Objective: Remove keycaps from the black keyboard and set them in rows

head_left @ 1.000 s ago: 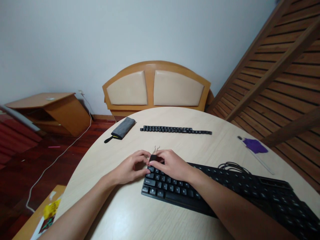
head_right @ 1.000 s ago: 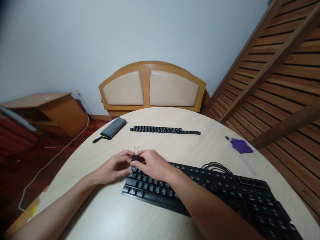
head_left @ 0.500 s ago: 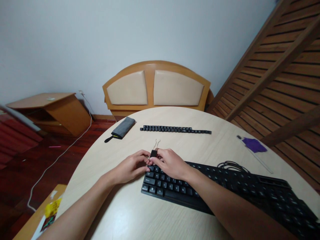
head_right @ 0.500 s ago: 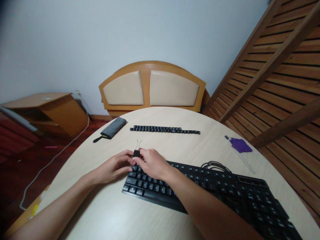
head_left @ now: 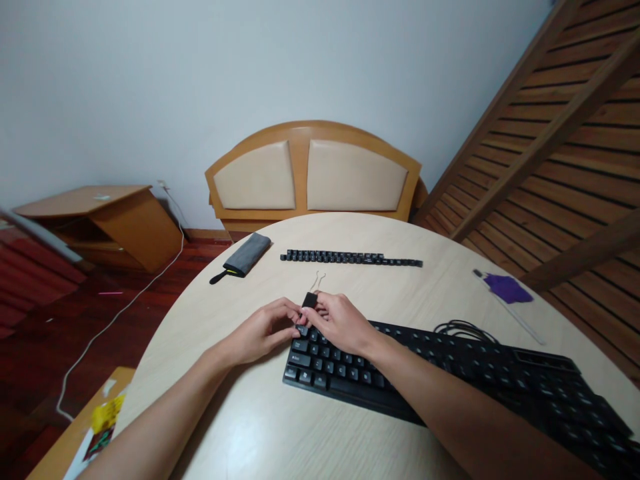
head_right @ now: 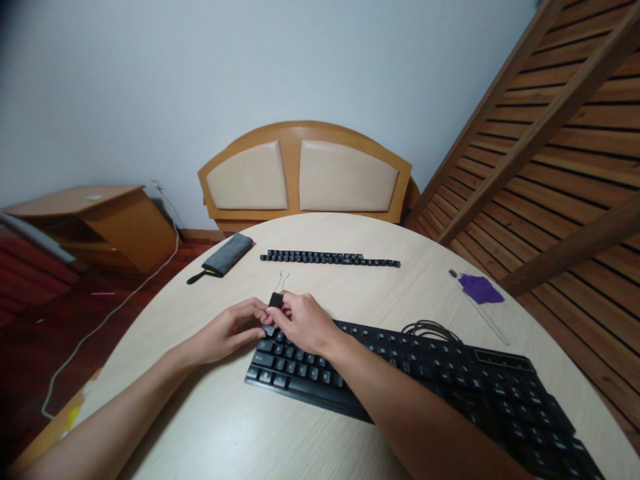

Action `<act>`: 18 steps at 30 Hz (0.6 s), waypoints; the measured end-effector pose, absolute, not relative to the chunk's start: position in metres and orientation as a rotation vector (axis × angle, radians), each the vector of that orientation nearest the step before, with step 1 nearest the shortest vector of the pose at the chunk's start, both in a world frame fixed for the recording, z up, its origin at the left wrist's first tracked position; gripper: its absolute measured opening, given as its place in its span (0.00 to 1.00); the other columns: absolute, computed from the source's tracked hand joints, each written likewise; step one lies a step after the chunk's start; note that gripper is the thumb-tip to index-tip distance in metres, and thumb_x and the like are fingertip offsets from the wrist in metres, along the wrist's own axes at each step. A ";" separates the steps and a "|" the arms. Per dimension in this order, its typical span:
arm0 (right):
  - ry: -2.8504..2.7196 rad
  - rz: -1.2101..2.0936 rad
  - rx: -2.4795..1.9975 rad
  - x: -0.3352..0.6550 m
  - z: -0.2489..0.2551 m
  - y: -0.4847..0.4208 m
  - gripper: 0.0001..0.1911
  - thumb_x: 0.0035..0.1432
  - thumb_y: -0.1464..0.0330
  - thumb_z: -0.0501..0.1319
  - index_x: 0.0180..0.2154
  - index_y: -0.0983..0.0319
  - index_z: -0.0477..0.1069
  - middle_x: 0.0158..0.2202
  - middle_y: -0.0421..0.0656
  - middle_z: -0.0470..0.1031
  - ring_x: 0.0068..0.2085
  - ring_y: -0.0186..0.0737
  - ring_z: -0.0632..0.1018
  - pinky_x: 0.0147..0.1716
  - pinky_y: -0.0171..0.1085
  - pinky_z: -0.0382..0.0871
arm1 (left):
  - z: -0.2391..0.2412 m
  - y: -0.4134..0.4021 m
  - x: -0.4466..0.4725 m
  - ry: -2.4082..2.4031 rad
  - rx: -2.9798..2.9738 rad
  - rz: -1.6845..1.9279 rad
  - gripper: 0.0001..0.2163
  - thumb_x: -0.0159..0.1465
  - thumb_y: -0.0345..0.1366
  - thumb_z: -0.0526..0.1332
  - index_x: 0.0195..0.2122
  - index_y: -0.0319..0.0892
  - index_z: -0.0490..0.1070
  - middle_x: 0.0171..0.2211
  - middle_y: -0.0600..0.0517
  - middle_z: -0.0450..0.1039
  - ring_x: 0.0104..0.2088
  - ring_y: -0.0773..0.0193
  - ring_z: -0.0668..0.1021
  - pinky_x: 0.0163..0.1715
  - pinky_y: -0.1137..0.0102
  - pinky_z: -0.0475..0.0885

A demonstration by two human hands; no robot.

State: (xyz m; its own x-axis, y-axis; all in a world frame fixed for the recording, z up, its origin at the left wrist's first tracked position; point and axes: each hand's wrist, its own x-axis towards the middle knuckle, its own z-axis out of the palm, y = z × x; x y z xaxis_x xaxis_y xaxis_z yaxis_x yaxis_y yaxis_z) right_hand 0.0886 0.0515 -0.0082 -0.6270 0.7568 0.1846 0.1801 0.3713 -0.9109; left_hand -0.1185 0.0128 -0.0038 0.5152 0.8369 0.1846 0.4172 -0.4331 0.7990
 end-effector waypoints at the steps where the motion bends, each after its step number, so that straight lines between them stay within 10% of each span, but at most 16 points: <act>1: -2.029 1.243 -0.813 0.088 -0.009 0.052 0.08 0.65 0.65 0.59 0.37 0.63 0.71 0.36 0.46 0.81 0.36 0.39 0.82 0.36 0.34 0.75 | -0.006 0.014 -0.118 1.017 2.040 0.780 0.06 0.66 0.35 0.61 0.42 0.41 0.72 0.44 0.46 0.72 0.47 0.59 0.75 0.51 0.63 0.69; 18: -1.848 0.932 -0.997 0.095 -0.009 0.064 0.10 0.64 0.63 0.59 0.36 0.62 0.74 0.35 0.46 0.81 0.36 0.41 0.82 0.37 0.36 0.76 | -0.016 0.017 -0.118 1.069 1.997 0.854 0.06 0.65 0.37 0.63 0.40 0.41 0.75 0.47 0.45 0.74 0.49 0.57 0.75 0.53 0.60 0.69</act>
State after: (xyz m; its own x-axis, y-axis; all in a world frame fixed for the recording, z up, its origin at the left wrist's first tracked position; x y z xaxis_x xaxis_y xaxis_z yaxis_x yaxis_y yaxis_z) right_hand 0.0953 0.0641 -0.0092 -0.3507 0.8843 0.3082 0.2781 0.4126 -0.8674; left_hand -0.1181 0.0170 -0.0158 0.4403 0.8709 0.2185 0.4051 -0.4098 0.8172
